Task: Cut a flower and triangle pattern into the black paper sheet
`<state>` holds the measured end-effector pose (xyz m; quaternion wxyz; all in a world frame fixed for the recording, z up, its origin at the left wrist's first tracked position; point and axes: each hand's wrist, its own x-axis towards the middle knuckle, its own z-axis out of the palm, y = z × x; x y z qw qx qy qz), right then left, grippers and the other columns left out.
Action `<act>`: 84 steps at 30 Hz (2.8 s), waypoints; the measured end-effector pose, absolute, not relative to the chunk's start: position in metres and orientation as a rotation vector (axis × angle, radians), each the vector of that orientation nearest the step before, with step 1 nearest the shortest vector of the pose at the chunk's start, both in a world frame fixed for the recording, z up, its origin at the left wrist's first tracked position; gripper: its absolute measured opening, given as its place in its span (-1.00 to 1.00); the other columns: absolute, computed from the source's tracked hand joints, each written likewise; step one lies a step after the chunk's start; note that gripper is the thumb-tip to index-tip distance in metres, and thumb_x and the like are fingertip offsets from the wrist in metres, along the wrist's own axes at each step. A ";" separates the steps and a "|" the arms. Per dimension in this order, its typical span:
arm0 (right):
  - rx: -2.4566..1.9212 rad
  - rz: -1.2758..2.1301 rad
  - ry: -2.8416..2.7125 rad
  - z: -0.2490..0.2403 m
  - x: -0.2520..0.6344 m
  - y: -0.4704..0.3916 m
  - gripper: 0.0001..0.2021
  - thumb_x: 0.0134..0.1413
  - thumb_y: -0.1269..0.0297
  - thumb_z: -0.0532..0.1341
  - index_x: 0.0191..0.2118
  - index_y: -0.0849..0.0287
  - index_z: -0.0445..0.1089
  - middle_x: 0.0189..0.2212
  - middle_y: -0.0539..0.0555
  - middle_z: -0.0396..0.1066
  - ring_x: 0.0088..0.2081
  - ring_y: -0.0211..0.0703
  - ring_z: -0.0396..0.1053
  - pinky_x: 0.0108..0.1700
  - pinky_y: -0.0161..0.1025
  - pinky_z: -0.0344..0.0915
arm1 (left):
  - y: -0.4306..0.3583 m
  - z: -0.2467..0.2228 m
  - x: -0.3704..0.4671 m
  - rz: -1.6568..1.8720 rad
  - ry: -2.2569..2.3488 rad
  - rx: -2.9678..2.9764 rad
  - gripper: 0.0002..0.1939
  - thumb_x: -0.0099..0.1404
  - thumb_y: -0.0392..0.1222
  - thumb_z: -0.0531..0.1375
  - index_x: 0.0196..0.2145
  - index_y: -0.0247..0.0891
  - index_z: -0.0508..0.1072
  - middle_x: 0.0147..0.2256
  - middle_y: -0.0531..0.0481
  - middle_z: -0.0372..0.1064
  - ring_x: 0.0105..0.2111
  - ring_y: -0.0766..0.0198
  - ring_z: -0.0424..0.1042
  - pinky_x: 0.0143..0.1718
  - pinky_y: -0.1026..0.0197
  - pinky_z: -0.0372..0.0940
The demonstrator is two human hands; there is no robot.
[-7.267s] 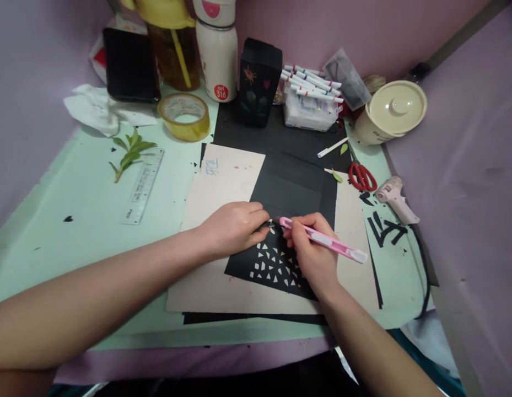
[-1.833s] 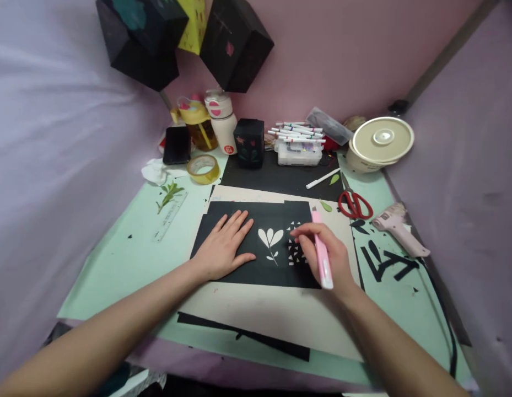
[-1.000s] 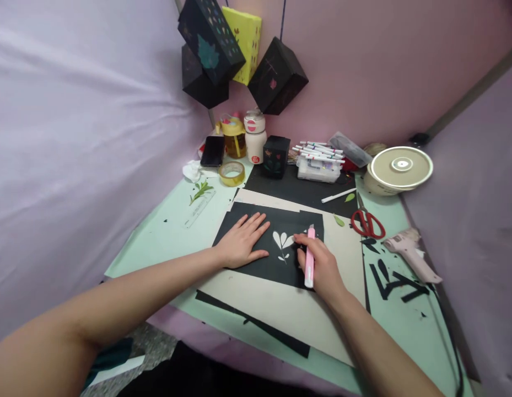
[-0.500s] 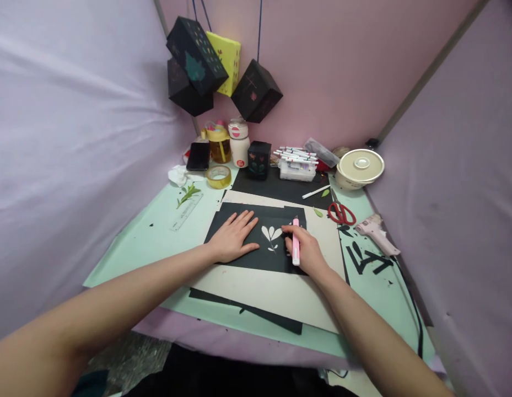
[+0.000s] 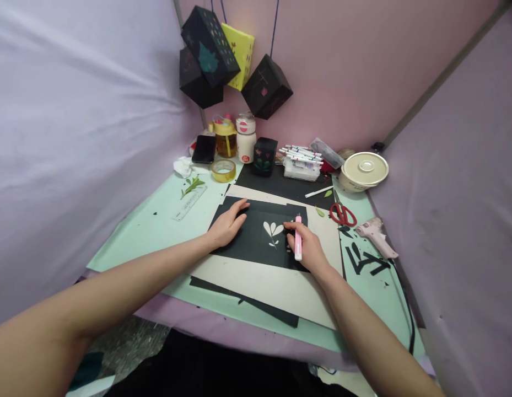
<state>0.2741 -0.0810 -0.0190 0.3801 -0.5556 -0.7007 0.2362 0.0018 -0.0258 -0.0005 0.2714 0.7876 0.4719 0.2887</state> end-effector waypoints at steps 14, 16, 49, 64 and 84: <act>-1.436 0.636 -1.778 -0.016 0.274 -0.083 -0.71 0.14 0.29 0.14 -0.04 0.13 0.46 -0.04 0.18 0.51 -0.14 -0.01 0.49 -0.05 -0.08 0.39 | -0.020 -0.011 0.000 1.060 1.182 1.822 -0.46 0.44 0.00 -0.05 0.26 -0.33 0.07 0.15 -0.31 0.29 0.16 0.05 0.35 0.25 -0.11 0.18; -1.438 0.640 -1.774 -0.016 0.273 -0.083 -0.71 0.14 0.28 0.15 -0.04 0.14 0.45 -0.04 0.18 0.51 -0.12 0.00 0.49 -0.03 -0.07 0.38 | -0.020 -0.011 0.000 1.058 1.177 1.822 -0.45 0.44 0.02 -0.04 0.26 -0.34 0.06 0.16 -0.33 0.27 0.17 0.02 0.34 0.25 -0.14 0.17; -1.708 0.352 -2.012 -0.011 0.339 -0.067 -0.52 0.22 0.50 -0.01 0.18 0.05 0.36 0.23 0.22 0.28 0.26 0.05 0.24 0.27 0.16 0.21 | -0.012 0.009 -0.009 0.587 1.265 1.876 -0.43 0.37 0.11 0.10 0.25 -0.10 0.15 0.24 -0.18 0.24 0.22 -0.04 0.29 0.18 -0.16 0.29; -1.948 0.231 -2.095 -0.001 0.326 -0.077 -0.31 0.17 0.60 -0.07 0.37 -0.05 0.10 0.32 0.17 0.15 0.34 0.03 0.12 0.27 0.14 0.23 | 0.019 -0.009 -0.039 0.854 1.102 2.654 -0.73 0.43 -0.11 0.07 0.02 -0.19 0.39 0.04 -0.15 0.39 0.09 -0.01 0.37 0.17 -0.14 0.25; -2.390 -0.321 -2.548 0.046 0.353 0.100 -0.83 0.14 0.43 0.16 -0.16 0.28 0.45 -0.31 0.33 0.55 -0.22 0.13 0.52 -0.26 -0.18 0.27 | 0.015 -0.003 -0.035 0.863 1.098 2.656 -0.68 0.44 -0.18 0.02 -0.15 -0.33 0.56 -0.07 -0.19 0.51 0.02 -0.02 0.45 0.17 -0.16 0.31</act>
